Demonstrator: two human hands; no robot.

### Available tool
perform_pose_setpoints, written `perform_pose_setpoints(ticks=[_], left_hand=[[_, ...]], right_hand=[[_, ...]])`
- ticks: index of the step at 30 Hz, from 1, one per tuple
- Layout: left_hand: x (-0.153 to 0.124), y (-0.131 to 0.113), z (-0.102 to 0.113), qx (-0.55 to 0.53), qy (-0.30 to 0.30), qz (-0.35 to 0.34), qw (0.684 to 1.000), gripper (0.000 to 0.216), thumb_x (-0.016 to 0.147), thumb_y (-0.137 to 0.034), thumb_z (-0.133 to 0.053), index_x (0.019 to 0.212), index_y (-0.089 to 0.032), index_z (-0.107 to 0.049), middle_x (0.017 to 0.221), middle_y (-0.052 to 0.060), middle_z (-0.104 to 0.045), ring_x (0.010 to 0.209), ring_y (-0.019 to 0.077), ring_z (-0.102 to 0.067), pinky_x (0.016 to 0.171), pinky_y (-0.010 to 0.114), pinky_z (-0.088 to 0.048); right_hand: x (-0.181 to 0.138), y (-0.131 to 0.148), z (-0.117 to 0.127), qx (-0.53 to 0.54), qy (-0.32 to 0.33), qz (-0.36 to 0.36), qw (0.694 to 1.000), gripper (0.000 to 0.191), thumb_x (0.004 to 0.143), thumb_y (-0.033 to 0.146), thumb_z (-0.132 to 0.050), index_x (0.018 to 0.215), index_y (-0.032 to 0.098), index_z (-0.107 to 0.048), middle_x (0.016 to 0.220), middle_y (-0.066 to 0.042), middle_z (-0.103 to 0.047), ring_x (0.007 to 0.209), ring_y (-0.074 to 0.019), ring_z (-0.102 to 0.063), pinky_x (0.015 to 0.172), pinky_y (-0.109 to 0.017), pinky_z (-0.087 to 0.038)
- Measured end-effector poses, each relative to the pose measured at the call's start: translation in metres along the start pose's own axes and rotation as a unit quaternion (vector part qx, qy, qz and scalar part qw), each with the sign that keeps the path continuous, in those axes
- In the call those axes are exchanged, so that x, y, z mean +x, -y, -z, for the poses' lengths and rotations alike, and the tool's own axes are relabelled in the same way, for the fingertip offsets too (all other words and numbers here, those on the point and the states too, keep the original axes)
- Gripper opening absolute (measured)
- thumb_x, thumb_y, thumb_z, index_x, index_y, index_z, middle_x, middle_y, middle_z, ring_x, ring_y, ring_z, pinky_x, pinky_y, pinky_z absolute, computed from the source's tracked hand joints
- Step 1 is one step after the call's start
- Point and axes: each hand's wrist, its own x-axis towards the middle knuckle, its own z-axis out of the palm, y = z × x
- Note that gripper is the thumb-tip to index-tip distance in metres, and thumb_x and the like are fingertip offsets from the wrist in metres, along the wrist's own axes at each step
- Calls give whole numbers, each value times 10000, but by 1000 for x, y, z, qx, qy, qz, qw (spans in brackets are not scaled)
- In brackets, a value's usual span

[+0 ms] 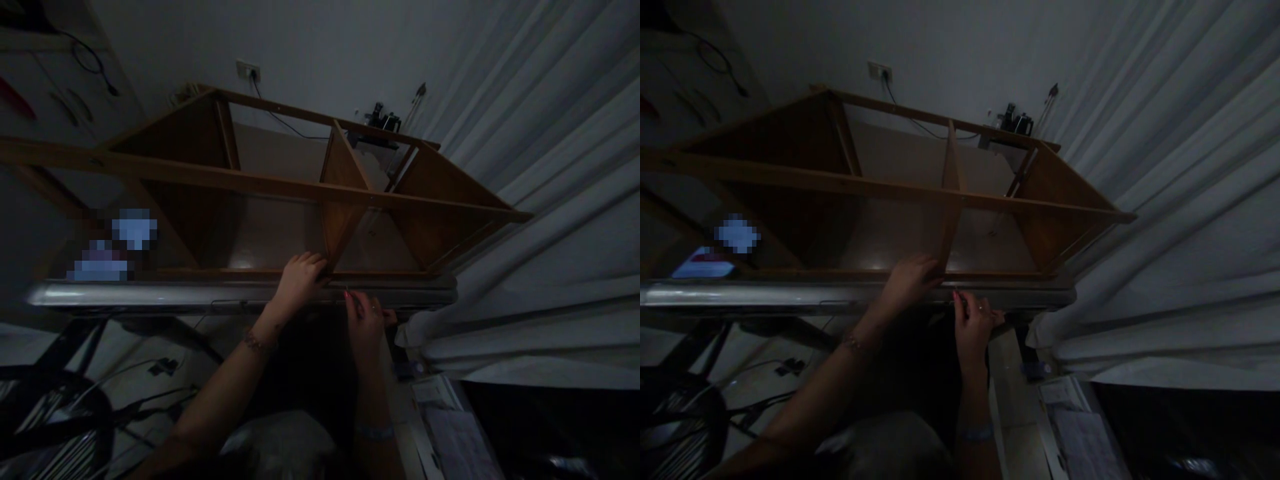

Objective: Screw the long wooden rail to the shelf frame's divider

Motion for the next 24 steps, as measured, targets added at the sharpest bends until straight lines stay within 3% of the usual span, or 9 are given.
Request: perform_pose_setpoints(ticks=[7, 13, 24], left_hand=[[3, 5, -7, -17, -6, -10, 1000, 176, 849, -324, -677, 940, -174, -658, 1005, 71, -689, 963, 249, -602, 792, 348, -443], [1, 3, -2, -27, -6, -23, 999, 169, 871, -316, -652, 956, -170, -661, 985, 67, -693, 961, 252, -607, 781, 353, -443], [-8, 10, 11, -45, 43, -31, 998, 266, 866, -282, -651, 1107, -185, -592, 1090, 79, -678, 1026, 262, -604, 838, 377, -435]], right_hand=[[4, -6, 10, -7, 5, -24, 1000, 520, 983, 563, -349, 909, 210, -722, 685, -28, -662, 661, -181, -590, 812, -366, -268], [9, 2, 6, -5, 24, -37, 999, 465, 984, 529, -378, 921, 214, -715, 742, -38, -708, 712, -180, -606, 839, -372, -241], [10, 17, -5, 2, 30, 19, 999, 389, 992, 467, -425, 875, 241, -719, 739, -26, -725, 716, -192, -610, 817, -380, -220]])
